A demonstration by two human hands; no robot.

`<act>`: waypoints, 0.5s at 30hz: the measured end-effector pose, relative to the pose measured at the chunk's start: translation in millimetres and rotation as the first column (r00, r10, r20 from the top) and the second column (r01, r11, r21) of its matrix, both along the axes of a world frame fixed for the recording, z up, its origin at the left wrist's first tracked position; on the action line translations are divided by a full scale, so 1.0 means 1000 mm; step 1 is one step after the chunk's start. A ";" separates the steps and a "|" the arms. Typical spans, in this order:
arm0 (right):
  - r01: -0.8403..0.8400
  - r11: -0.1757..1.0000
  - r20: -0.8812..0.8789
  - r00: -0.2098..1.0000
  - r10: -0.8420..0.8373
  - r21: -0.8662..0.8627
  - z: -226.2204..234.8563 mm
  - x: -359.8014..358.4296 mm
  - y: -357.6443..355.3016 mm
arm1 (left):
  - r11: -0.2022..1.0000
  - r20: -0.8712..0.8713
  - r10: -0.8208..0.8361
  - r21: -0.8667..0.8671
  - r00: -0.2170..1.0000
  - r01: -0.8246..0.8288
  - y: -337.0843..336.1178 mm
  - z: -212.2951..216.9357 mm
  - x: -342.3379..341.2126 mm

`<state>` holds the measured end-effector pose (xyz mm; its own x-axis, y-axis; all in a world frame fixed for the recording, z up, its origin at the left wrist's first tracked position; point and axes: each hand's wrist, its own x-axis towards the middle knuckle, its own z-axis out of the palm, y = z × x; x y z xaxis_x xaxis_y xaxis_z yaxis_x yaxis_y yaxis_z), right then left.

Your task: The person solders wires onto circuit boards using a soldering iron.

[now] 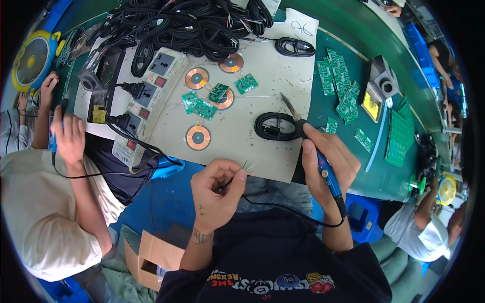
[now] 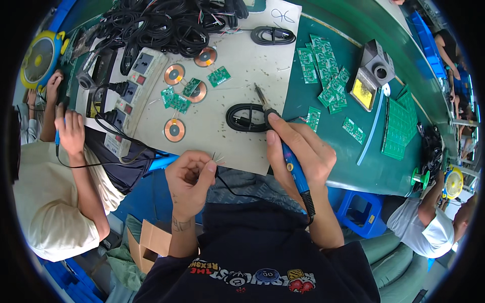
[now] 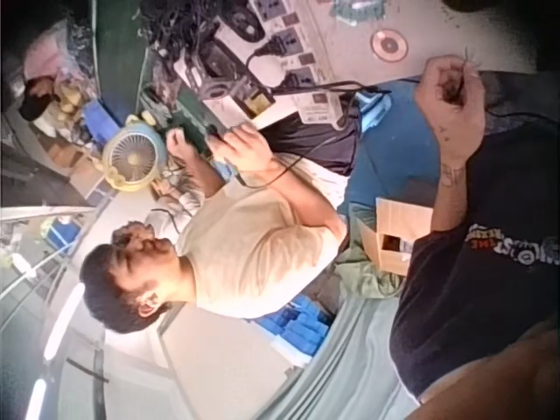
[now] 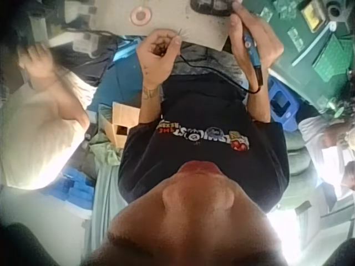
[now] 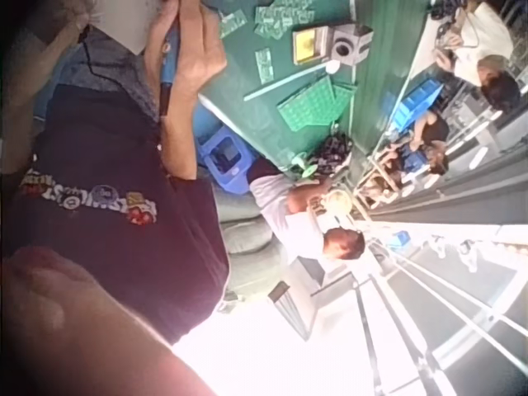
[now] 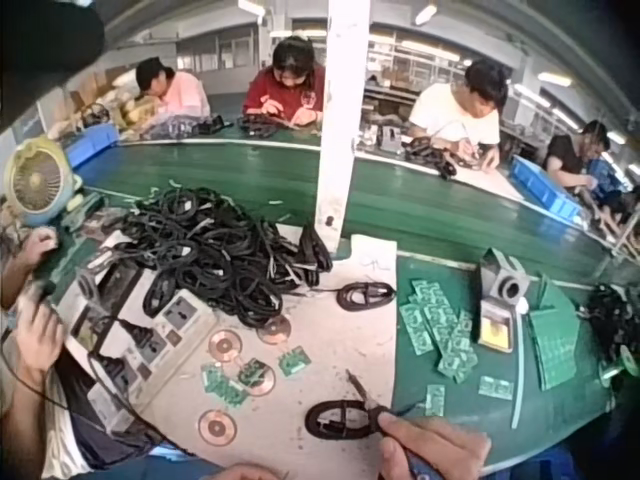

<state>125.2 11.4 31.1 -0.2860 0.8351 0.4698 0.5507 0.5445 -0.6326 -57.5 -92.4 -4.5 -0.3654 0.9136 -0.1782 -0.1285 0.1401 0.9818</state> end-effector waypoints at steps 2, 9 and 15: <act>-0.019 1.000 0.006 1.000 0.019 -0.010 0.006 0.001 0.002 | 1.000 0.016 -0.003 0.000 1.000 0.003 0.001 0.002 0.002; 0.060 0.994 -0.154 0.985 -0.073 -0.088 0.008 0.028 0.003 | 0.998 0.006 -0.067 0.007 0.998 0.067 0.004 0.018 -0.003; 0.155 0.985 -0.144 0.976 -0.165 -0.078 -0.013 0.052 -0.017 | 0.988 0.020 -0.149 -0.035 0.989 0.150 0.014 0.038 0.001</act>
